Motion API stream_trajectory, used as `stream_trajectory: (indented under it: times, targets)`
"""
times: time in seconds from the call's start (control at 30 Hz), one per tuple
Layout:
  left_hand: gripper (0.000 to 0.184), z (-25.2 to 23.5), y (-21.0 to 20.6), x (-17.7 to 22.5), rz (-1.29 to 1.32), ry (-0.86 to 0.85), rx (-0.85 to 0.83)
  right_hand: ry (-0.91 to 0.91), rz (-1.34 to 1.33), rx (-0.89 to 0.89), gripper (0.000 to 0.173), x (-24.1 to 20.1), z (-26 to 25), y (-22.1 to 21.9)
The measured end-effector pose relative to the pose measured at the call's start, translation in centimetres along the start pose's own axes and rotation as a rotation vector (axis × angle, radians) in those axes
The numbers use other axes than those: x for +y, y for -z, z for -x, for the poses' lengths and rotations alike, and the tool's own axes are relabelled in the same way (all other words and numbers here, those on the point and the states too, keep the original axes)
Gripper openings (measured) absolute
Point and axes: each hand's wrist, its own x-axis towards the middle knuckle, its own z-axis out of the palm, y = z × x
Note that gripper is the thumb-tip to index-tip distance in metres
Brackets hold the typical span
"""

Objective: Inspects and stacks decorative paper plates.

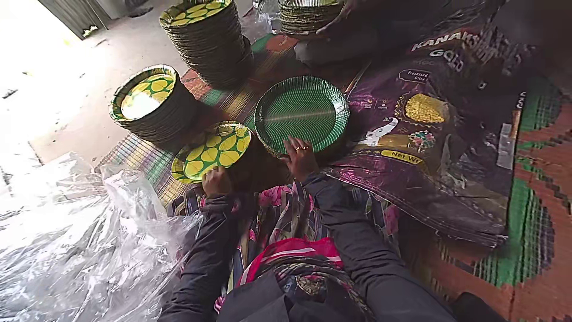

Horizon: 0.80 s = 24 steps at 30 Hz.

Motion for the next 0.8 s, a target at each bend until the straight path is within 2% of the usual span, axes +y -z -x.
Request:
stream_trajectory:
  times: [0.1, 0.13, 0.2, 0.27, 0.37, 0.47, 0.53, 0.57, 0.63, 0.73, 0.8]
  targets:
    - [0.026, 1.2, 3.9, -0.6, 0.014, -0.128, 0.384, 0.158, -0.030, 0.186, 0.073, -2.5, -0.8, 1.6]
    - [0.024, 1.6, 4.9, -0.9, 0.008, -0.207, 0.509, 0.187, -0.074, 0.226, 0.077, -3.6, -1.2, 2.4]
    - [0.024, 2.9, 7.6, -0.6, 0.006, -0.383, 0.656, 0.244, -0.152, 0.323, 0.079, -5.6, -1.8, 3.6]
    - [0.022, 4.6, 9.9, 0.3, 0.008, -0.570, 0.739, 0.297, -0.253, 0.343, 0.069, -6.9, -2.1, 4.8]
    - [0.020, 5.7, 11.3, 1.1, 0.062, -0.781, 0.952, 0.352, -0.322, 0.446, 0.022, -6.9, -2.2, 5.8]
    - [0.018, 4.7, 9.9, 2.1, 0.187, -0.699, 1.144, 0.304, -0.152, 0.505, 0.026, -5.2, -2.4, 6.4]
    - [0.031, 2.9, 8.1, 2.8, 0.241, -0.591, 1.077, 0.206, 0.026, 0.413, 0.032, -2.8, -2.3, 5.7]
    - [0.038, 1.8, 6.9, 3.0, 0.263, -0.547, 0.989, 0.130, 0.083, 0.327, 0.034, -1.5, -2.0, 5.1]
    - [0.053, 0.2, 4.5, 3.1, 0.261, -0.431, 0.650, -0.079, 0.136, 0.068, 0.036, 0.8, -1.3, 4.0]
    - [0.070, -1.4, 1.2, 2.9, 0.172, -0.205, 0.072, -0.414, 0.151, -0.512, 0.043, 2.2, -1.3, 3.8]
    - [0.068, -2.1, -1.3, 2.5, 0.060, -0.093, -0.238, -0.440, 0.167, -0.630, 0.044, 2.0, -1.6, 3.6]
